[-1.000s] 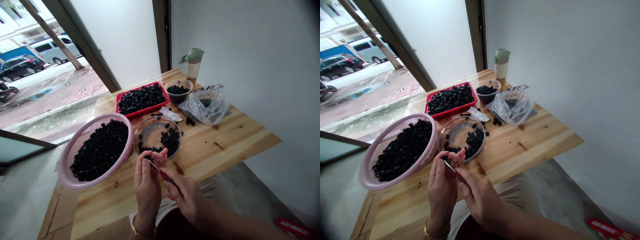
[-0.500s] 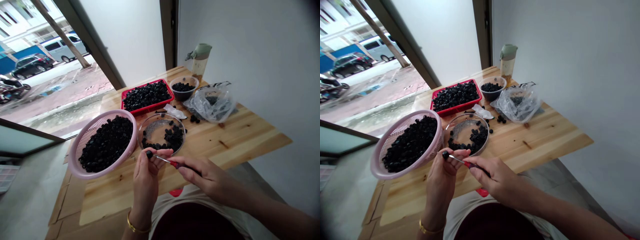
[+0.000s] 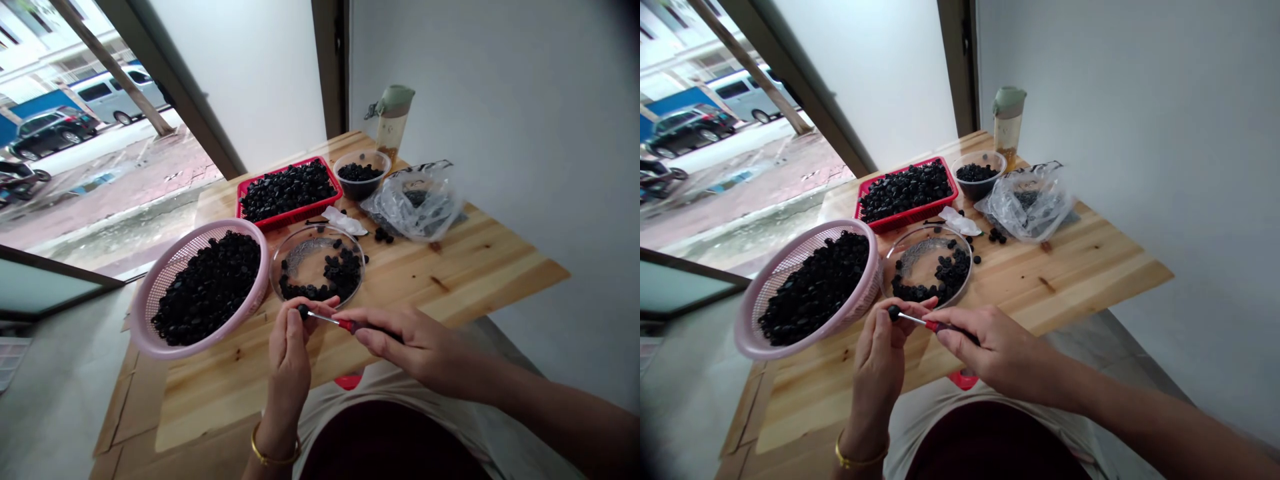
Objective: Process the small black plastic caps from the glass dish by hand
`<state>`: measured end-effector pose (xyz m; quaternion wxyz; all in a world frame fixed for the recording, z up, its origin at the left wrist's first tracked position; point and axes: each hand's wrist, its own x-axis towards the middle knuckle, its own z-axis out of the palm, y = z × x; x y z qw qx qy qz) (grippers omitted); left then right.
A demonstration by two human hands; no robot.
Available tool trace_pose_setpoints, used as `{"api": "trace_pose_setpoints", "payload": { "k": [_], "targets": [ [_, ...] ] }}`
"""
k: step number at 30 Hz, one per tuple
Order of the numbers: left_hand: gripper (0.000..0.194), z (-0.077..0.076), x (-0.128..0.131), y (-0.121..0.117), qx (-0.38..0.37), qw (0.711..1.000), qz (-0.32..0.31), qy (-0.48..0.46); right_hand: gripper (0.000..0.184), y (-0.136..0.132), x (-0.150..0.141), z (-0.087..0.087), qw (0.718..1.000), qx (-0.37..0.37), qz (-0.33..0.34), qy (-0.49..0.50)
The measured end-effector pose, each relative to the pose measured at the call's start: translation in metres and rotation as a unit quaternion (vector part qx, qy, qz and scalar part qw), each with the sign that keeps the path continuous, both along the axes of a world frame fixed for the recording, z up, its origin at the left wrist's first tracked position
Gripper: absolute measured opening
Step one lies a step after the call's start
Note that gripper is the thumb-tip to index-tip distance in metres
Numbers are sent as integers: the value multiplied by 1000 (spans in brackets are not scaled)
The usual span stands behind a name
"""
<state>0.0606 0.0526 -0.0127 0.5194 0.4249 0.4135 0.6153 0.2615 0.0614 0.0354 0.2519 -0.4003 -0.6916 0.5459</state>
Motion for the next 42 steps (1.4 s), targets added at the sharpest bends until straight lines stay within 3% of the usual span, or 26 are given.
{"api": "trace_pose_setpoints", "payload": {
  "k": [15,21,31,35,39,42],
  "targets": [
    [31,6,24,-5,12,997,28,-68,38,-24,-19,-15,995,52,-70,49],
    [32,7,41,-6,-62,977,49,-199,40,-38,-40,-42,983,115,-112,92],
    [33,13,61,-13,-99,960,57,-257,59,-62,-56,-84,956,224,-163,100],
    [34,12,57,-12,-104,958,62,-261,52,-60,-53,-75,965,185,-152,104],
    [33,8,41,-8,-94,980,38,-173,42,-40,-24,-41,994,-7,-83,73],
    [35,8,30,-7,-96,989,33,-109,45,-23,1,-18,995,-76,-24,63]
  ]
}}
